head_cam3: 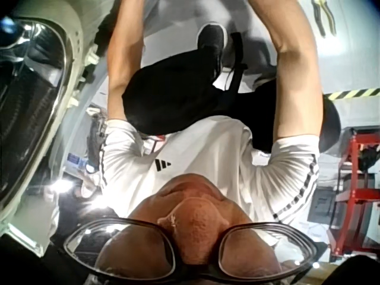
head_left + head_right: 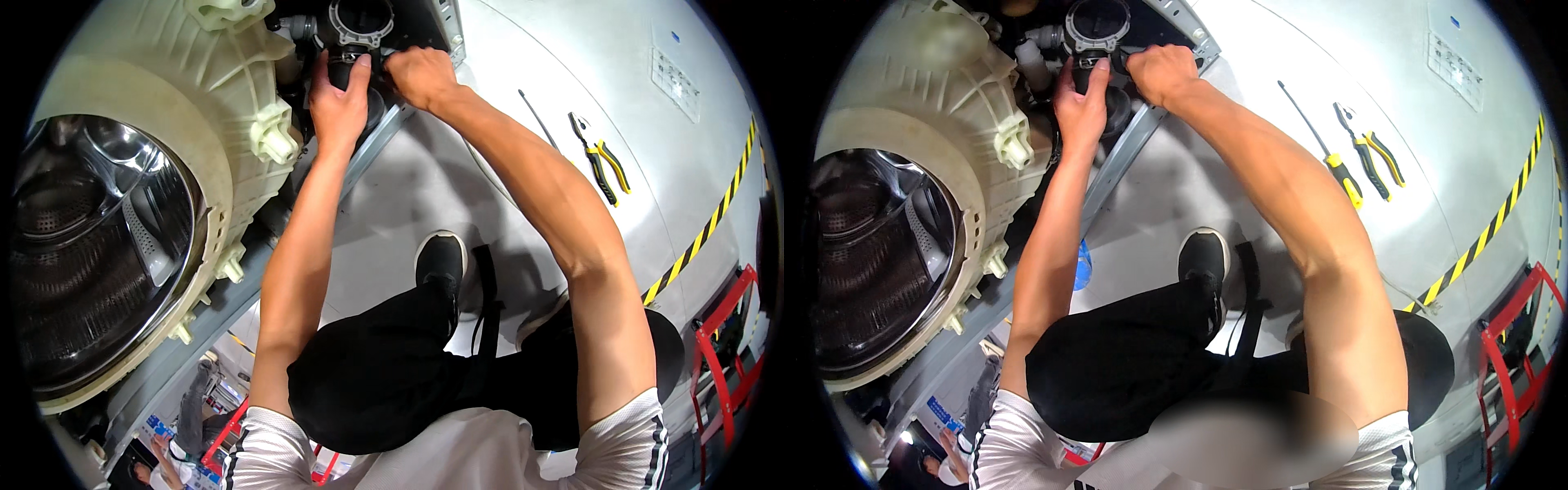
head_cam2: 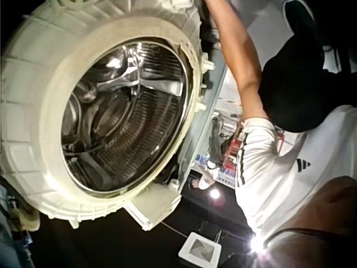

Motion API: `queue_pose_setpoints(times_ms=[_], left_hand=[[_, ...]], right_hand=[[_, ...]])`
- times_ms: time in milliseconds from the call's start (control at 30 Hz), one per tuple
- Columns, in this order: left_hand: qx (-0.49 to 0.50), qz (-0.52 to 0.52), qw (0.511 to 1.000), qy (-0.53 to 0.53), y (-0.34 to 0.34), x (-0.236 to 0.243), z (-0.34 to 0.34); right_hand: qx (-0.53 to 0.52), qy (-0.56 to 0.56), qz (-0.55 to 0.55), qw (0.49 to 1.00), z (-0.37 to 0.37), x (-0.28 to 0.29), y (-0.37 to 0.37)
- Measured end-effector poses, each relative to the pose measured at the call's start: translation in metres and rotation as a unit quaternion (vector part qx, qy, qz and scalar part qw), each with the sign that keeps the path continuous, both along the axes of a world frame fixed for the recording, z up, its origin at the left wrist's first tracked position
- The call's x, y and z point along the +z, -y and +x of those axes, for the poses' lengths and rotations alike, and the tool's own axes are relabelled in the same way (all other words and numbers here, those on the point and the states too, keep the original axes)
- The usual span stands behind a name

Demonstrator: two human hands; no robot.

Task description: The person unscrews a part from a washing machine frame with a screwdriver, places a screw into a parts tray, and then uses pliers to loosen a metal clamp on a black rubber hose connected to the white pump housing.

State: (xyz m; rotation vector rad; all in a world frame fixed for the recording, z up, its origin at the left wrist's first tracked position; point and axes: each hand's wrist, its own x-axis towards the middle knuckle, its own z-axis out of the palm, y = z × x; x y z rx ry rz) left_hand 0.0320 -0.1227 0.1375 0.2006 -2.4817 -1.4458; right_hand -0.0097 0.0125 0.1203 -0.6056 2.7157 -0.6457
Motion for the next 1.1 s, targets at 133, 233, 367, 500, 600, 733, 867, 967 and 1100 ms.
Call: queue_pose_setpoints(times_ms=[133, 233, 367, 500, 600, 733, 867, 967, 1100], left_hand=[[-0.022, -0.027, 0.999, -0.015, 0.001, 0.002, -0.002], [0.002, -0.044, 0.999, -0.013, 0.001, 0.001, 0.002], [0.001, 0.007, 1.000, -0.011, 0.000, 0.005, 0.008], [-0.010, 0.043, 0.998, -0.038, -0.008, 0.012, 0.009], [-0.033, 0.040, 0.998, -0.042, -0.001, 0.017, 0.012], [-0.034, 0.030, 0.998, -0.037, 0.006, 0.011, 0.008], [-0.003, -0.029, 0.999, -0.029, 0.012, 0.010, 0.006], [0.023, -0.093, 0.995, -0.040, 0.007, 0.006, 0.000], [0.013, -0.071, 0.997, 0.022, 0.001, 0.008, 0.000]], right_hand=[[-0.051, -0.073, -0.046, 0.995, -0.002, -0.015, 0.014], [-0.050, -0.052, -0.076, 0.995, 0.001, -0.024, 0.018], [0.004, -0.049, -0.126, 0.991, 0.002, -0.031, 0.014], [0.037, -0.059, -0.279, 0.958, 0.005, -0.044, 0.003], [0.056, -0.025, -0.294, 0.954, 0.016, -0.030, -0.003], [0.069, -0.075, -0.340, 0.935, 0.030, -0.021, -0.012], [0.077, -0.069, -0.367, 0.924, 0.049, -0.005, -0.021], [-0.011, 0.172, -0.469, 0.866, 0.061, 0.017, -0.026], [-0.067, 0.424, -0.514, 0.743, 0.056, 0.026, -0.045]])
